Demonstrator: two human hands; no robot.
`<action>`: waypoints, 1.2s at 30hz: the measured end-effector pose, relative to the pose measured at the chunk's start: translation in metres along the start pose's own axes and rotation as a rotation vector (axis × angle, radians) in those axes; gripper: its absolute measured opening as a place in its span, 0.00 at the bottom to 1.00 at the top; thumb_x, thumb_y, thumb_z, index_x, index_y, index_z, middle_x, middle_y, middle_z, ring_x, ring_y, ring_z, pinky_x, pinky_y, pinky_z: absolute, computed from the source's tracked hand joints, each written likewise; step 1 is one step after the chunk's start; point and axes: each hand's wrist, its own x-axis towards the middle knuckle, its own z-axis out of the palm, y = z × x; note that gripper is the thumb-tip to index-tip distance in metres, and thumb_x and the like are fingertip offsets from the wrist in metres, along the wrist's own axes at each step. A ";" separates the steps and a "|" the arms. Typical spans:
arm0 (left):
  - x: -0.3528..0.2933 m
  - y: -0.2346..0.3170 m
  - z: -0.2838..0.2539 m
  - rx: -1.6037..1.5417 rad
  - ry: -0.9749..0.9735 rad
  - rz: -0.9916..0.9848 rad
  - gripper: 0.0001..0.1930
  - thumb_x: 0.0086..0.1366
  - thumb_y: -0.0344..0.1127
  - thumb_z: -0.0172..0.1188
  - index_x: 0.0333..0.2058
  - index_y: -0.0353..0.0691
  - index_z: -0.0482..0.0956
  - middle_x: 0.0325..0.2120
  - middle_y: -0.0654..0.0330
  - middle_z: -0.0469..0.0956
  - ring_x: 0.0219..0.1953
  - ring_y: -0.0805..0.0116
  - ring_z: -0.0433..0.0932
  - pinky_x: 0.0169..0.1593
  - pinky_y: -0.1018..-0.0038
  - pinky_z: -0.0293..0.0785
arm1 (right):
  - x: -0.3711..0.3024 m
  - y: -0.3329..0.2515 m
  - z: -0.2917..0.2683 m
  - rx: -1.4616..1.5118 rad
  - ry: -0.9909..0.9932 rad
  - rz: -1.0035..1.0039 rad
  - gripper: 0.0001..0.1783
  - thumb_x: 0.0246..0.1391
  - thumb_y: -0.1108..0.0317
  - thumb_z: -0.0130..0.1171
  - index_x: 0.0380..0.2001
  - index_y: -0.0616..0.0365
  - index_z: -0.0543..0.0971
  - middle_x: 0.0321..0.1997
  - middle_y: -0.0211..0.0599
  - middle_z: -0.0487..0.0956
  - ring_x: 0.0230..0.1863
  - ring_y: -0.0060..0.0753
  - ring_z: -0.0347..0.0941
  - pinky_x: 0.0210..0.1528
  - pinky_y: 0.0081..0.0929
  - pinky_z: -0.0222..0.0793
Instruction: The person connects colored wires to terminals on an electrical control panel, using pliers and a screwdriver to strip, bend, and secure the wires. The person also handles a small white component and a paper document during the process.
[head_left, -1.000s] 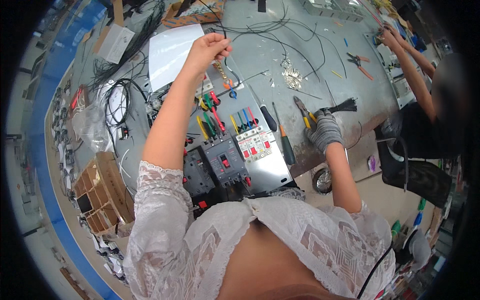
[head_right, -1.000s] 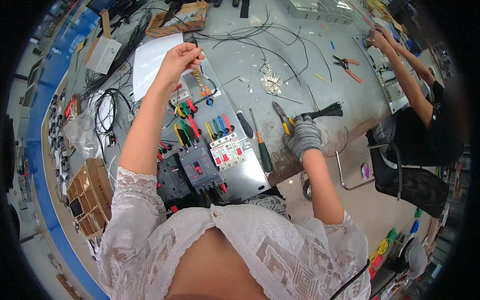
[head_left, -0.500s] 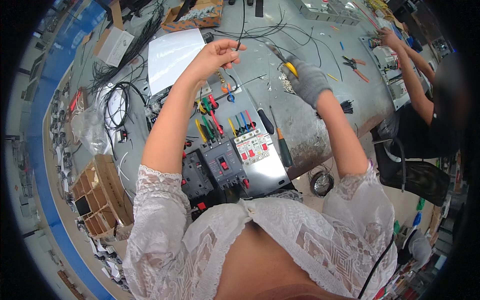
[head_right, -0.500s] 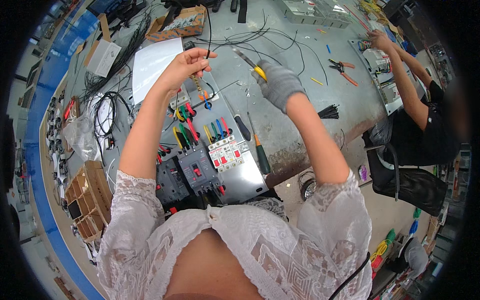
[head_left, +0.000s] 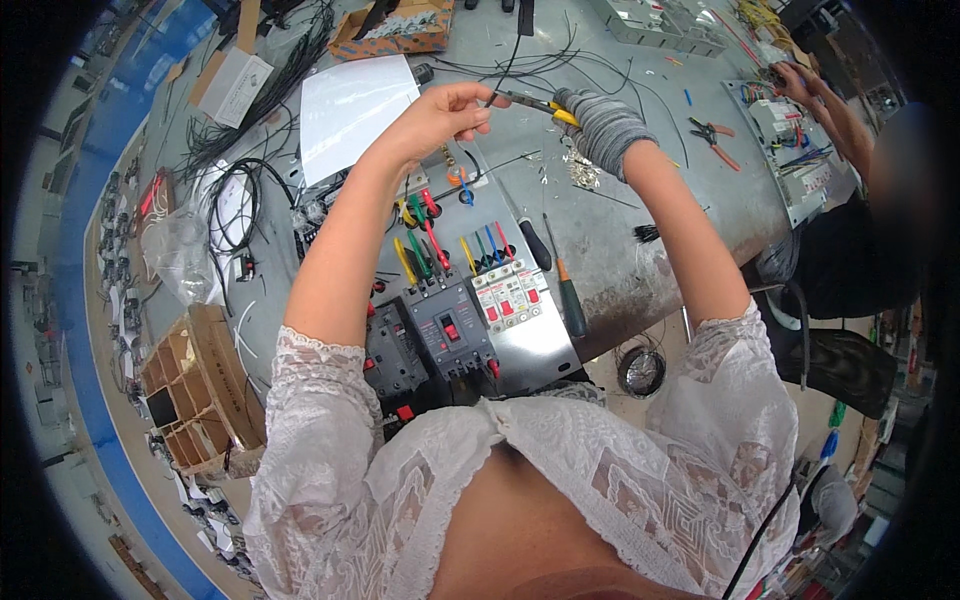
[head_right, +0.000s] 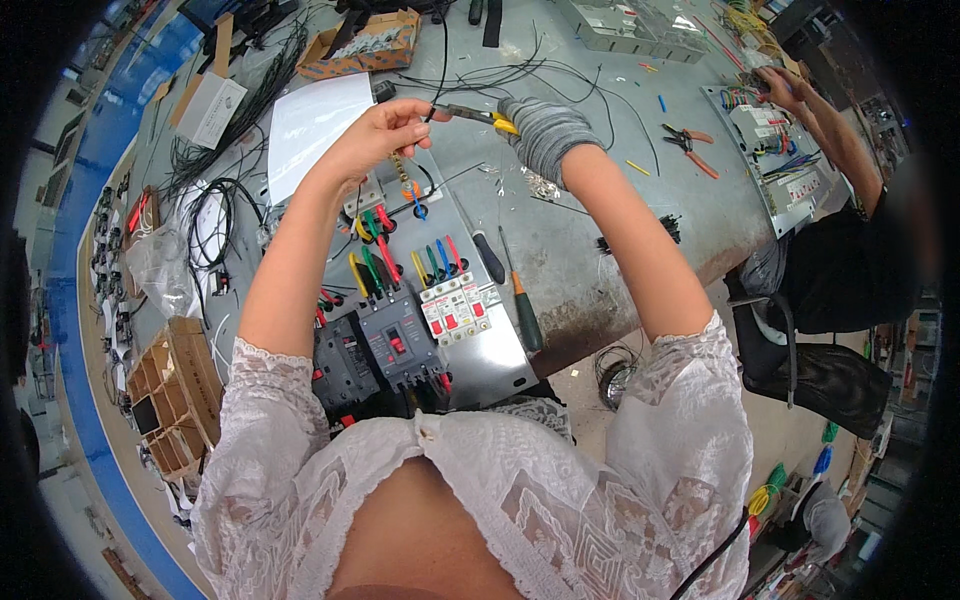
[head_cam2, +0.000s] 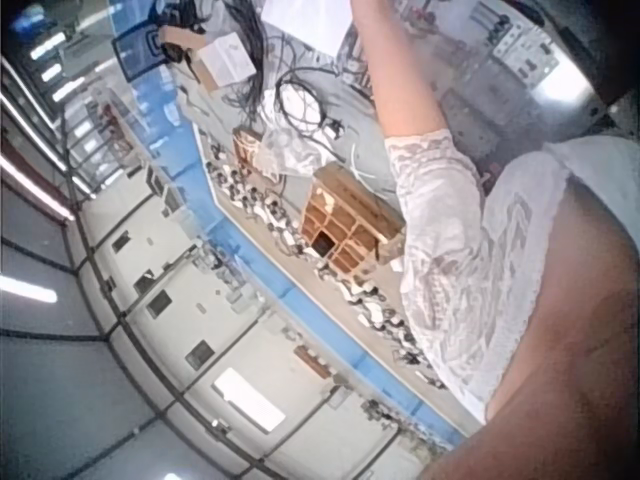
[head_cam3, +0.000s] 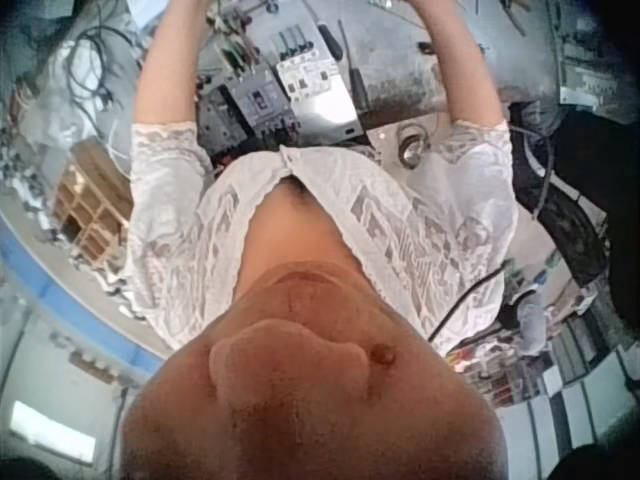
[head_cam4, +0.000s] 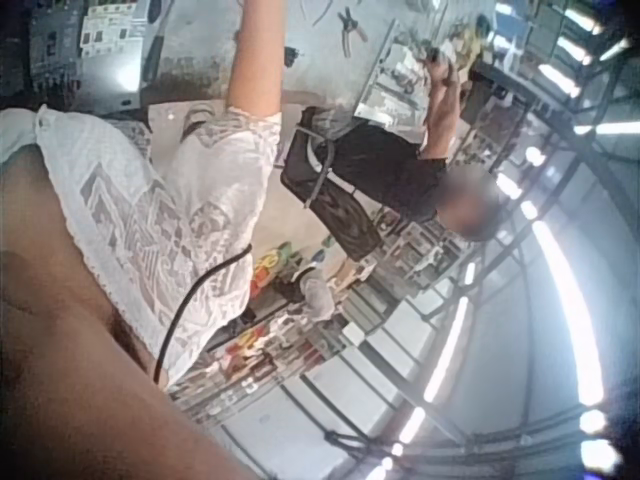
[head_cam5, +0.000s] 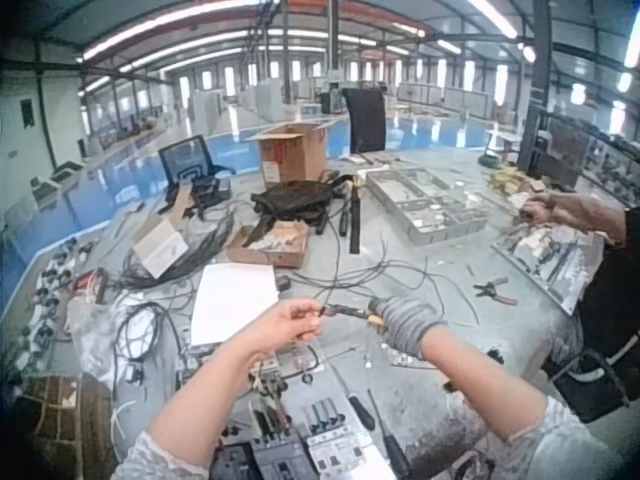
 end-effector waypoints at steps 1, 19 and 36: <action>-0.001 0.001 0.000 0.007 0.003 -0.003 0.14 0.65 0.34 0.56 0.49 0.43 0.78 0.28 0.69 0.74 0.28 0.83 0.68 0.35 0.85 0.66 | 0.001 0.000 -0.003 -0.015 -0.010 0.000 0.18 0.56 0.59 0.56 0.47 0.55 0.74 0.35 0.47 0.79 0.36 0.51 0.76 0.39 0.42 0.72; 0.006 -0.004 -0.002 0.067 -0.030 -0.049 0.15 0.66 0.31 0.52 0.51 0.45 0.77 0.25 0.70 0.70 0.28 0.82 0.66 0.33 0.83 0.63 | 0.016 0.013 0.003 0.275 -0.201 -0.087 0.15 0.56 0.65 0.56 0.46 0.56 0.73 0.35 0.52 0.78 0.36 0.56 0.74 0.37 0.43 0.69; 0.020 -0.020 -0.009 -0.033 0.278 0.044 0.10 0.67 0.33 0.53 0.45 0.42 0.78 0.28 0.68 0.77 0.28 0.83 0.70 0.35 0.83 0.67 | 0.035 0.046 0.063 0.291 -0.136 0.255 0.28 0.52 0.43 0.58 0.44 0.58 0.75 0.36 0.52 0.79 0.39 0.54 0.76 0.42 0.43 0.71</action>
